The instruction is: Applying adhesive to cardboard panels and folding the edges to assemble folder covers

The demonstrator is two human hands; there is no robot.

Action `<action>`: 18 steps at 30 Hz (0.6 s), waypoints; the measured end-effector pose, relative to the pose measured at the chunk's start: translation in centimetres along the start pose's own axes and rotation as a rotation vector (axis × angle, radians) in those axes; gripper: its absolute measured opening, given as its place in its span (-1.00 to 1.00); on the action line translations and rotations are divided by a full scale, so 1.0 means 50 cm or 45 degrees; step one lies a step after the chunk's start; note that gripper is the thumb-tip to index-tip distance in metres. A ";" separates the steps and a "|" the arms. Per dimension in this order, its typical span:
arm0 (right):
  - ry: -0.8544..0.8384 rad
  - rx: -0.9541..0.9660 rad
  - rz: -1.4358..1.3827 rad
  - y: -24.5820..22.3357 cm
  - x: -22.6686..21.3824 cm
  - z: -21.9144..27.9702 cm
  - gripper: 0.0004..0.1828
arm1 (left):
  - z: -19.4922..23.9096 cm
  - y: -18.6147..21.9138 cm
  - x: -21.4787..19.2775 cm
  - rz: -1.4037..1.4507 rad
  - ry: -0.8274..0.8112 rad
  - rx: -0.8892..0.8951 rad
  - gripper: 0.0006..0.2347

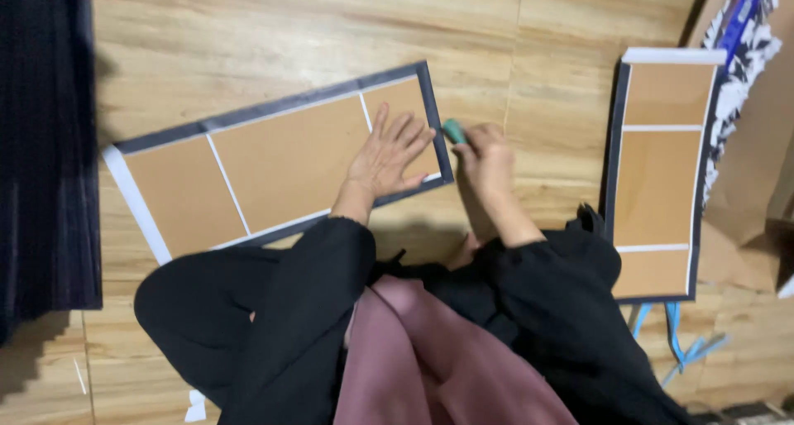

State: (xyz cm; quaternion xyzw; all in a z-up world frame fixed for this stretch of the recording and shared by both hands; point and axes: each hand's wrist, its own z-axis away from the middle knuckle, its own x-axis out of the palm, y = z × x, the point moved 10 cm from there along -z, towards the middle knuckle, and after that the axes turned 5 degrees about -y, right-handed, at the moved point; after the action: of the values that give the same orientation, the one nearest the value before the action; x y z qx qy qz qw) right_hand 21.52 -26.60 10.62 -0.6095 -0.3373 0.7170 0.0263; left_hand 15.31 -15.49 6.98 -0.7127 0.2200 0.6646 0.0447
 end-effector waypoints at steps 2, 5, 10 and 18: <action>0.035 -0.073 0.093 -0.020 0.037 -0.042 -0.76 | 0.000 -0.003 0.014 0.033 0.024 0.010 -0.44; 0.113 -0.219 0.275 -0.045 0.077 -0.154 -0.80 | -0.010 -0.014 0.011 0.074 0.047 0.018 -0.45; 0.107 -0.315 0.350 -0.089 0.074 -0.199 -0.77 | 0.001 -0.002 -0.011 0.091 0.052 0.017 -0.47; -0.068 -0.280 0.375 -0.025 0.068 0.001 -0.82 | 0.005 -0.008 0.016 0.111 0.067 -0.010 -0.48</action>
State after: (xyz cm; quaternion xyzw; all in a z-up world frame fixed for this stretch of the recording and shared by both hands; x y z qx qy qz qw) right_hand 20.14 -24.15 8.36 -0.6323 -0.3214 0.6877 -0.1548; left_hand 15.22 -15.23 6.07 -0.7198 0.2491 0.6478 0.0070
